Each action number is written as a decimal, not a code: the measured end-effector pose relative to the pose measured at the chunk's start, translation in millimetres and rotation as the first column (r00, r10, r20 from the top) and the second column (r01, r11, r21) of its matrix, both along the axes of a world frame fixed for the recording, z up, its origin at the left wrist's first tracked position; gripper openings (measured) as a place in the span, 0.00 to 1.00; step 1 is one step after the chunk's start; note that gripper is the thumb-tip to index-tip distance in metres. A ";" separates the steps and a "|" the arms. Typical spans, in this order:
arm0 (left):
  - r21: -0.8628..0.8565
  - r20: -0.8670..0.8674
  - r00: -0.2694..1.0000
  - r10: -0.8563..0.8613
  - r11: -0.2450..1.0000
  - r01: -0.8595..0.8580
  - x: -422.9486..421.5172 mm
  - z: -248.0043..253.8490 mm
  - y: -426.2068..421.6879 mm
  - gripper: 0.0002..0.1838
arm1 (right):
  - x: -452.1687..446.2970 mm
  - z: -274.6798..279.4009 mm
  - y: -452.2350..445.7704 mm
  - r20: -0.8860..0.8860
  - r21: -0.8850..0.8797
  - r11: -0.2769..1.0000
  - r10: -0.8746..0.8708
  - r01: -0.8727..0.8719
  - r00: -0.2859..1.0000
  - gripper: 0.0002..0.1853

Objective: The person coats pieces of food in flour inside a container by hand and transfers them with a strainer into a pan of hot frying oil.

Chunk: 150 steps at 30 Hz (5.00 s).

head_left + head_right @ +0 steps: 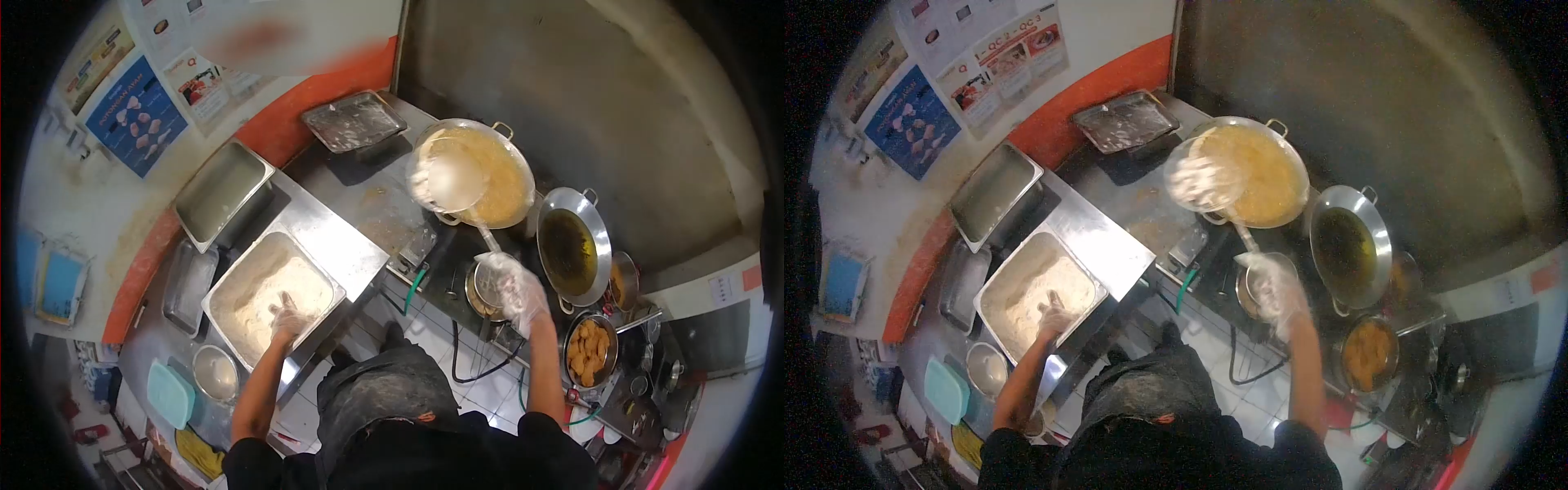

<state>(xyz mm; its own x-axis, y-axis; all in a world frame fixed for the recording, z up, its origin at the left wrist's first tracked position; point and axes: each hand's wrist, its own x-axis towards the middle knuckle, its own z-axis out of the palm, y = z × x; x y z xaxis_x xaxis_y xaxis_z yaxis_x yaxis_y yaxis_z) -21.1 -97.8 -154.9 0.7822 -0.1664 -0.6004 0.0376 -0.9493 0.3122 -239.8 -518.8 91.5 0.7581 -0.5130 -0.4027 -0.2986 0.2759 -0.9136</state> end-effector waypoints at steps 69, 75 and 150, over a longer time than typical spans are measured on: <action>-0.218 0.794 0.596 0.119 0.971 0.096 -33.3 13.7 149.1 0.17 | 44.6 -60.6 271.0 -0.438 0.421 0.902 0.298 -0.099 0.848 0.05; -0.416 0.427 0.902 -0.067 0.871 0.261 13.2 21.2 64.3 0.34 | 24.1 -32.8 167.0 -0.221 0.206 0.971 0.169 -0.124 0.960 0.10; 0.116 0.251 0.836 -0.488 0.873 0.474 8.4 -122.0 53.0 0.36 | 45.5 31.6 30.2 -0.246 -0.096 0.971 -0.238 0.220 0.940 0.16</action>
